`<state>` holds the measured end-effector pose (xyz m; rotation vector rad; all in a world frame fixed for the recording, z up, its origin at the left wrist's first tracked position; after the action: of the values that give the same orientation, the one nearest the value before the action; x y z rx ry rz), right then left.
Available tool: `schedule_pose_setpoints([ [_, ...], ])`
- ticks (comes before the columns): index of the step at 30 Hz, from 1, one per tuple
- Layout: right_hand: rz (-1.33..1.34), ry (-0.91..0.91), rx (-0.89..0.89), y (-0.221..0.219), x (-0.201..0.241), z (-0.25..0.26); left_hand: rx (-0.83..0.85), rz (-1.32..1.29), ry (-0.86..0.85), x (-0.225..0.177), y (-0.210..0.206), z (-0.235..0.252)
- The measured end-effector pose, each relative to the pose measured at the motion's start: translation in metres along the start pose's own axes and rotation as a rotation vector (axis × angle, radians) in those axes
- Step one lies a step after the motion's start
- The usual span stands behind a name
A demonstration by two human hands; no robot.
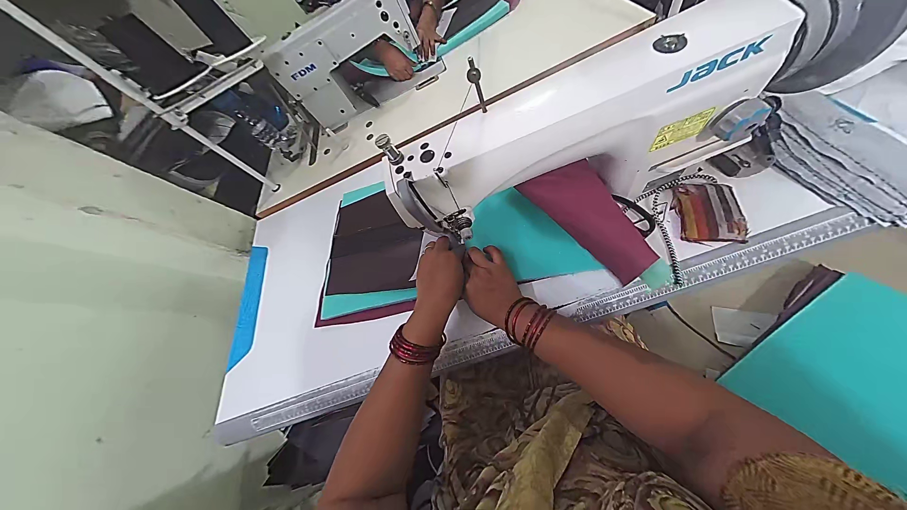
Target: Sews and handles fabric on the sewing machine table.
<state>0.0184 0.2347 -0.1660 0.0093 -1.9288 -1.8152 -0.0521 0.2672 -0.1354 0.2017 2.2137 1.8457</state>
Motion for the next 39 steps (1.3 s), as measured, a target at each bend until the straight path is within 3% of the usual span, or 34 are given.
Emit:
schedule_pose_setpoints([
  [4,0.01,-0.016,-0.004,-0.002,-0.001,0.007,-0.107,-0.016,-0.091,-0.001,0.002,0.001],
  [10,0.082,-0.02,0.013,-0.001,-0.009,-0.003,-0.171,-0.025,-0.071,0.013,0.014,-0.014],
  [14,0.098,0.08,-0.375,-0.008,-0.011,-0.031,-0.372,-0.025,-0.234,0.015,-0.001,-0.031],
  [16,0.067,0.112,-0.428,-0.01,-0.011,-0.036,-0.421,-0.022,-0.283,0.01,-0.01,-0.034],
  [28,0.009,0.047,0.003,-0.003,-0.003,-0.022,-0.354,0.07,-0.272,0.0,-0.013,-0.027],
  [39,-0.031,-0.029,0.142,-0.001,0.002,0.0,-0.333,0.139,-0.303,0.008,-0.012,-0.007],
])
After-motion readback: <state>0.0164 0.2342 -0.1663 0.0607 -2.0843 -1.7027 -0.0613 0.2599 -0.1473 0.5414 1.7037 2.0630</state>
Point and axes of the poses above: each hand's wrist, its own z-axis towards the middle knuckle, its own y-axis out of the back of the hand, x = y × z, the point moved 5 cm from there along z, towards the middle knuckle, and after that the axes turned 12 degrees about -y, right-handed, at the moved point
